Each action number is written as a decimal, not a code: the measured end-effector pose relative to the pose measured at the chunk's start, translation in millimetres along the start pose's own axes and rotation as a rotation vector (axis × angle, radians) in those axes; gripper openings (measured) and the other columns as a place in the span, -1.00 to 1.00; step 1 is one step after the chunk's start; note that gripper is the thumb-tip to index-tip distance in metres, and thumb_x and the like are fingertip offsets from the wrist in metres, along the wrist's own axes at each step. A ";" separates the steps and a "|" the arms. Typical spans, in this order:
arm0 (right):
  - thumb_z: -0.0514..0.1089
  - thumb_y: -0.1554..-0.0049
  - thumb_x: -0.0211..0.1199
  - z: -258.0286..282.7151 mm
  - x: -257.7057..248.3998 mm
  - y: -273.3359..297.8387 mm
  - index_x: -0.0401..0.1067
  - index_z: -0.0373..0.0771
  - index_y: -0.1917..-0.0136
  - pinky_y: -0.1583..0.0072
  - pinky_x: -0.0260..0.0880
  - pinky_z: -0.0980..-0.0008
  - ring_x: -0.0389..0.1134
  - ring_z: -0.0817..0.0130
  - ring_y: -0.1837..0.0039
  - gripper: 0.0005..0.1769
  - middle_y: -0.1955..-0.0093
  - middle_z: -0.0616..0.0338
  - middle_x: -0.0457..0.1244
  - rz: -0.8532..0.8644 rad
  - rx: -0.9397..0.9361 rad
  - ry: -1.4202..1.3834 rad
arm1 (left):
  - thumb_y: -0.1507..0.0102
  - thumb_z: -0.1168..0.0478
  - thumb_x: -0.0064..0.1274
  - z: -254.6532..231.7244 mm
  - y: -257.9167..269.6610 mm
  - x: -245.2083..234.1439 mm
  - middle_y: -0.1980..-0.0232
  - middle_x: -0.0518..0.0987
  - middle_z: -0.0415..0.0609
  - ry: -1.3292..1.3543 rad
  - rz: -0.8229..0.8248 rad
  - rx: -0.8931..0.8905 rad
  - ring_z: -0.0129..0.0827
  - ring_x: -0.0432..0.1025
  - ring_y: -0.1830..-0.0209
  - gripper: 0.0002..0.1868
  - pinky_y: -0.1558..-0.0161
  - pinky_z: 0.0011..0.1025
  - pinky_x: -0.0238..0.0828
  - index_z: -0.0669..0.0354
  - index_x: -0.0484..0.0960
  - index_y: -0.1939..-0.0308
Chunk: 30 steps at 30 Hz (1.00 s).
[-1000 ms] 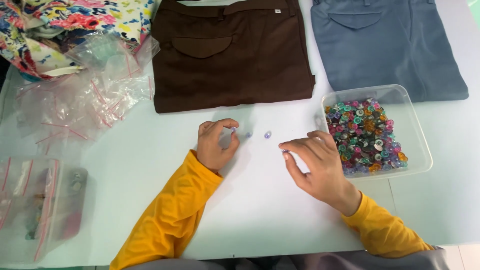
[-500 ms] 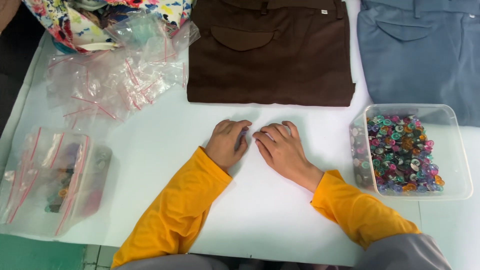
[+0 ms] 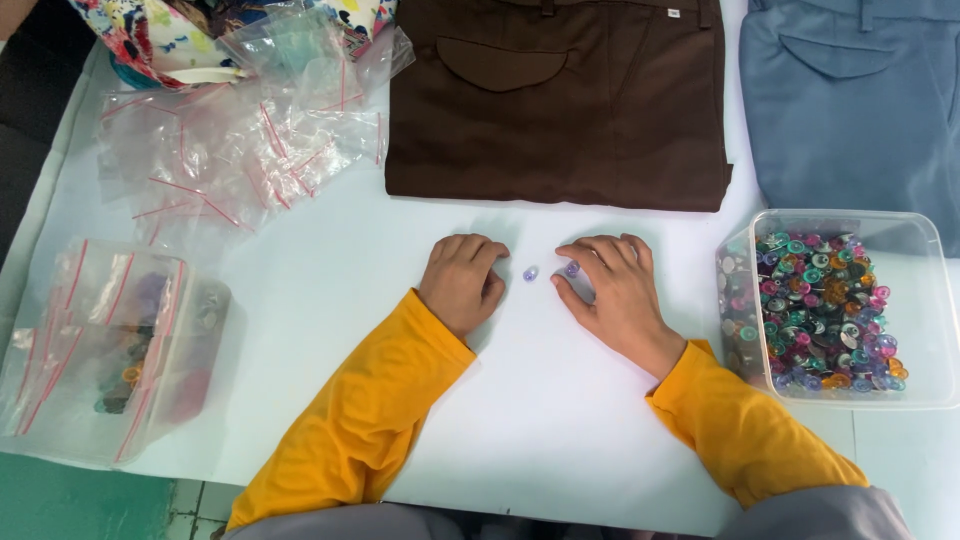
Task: Sorting buttons from a container and placing them into small plastic bags
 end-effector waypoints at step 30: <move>-0.01 -0.26 0.10 -17.3 -19.6 30.9 0.43 -0.01 -0.31 -0.23 0.11 0.18 0.25 0.35 -0.07 -0.63 -0.02 0.26 0.25 0.012 0.125 0.146 | -0.05 0.09 0.09 -12.7 -3.5 -19.1 -0.06 0.44 -0.04 -0.189 -0.148 0.098 -0.11 0.37 -0.10 -0.57 -0.06 -0.13 0.29 -0.02 0.62 -0.01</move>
Point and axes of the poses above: each hand's wrist, its own y-axis away from the middle knuckle, its own x-axis out of the palm, z = x × y, the point moved 3 cm from there along -y, towards the middle knuckle
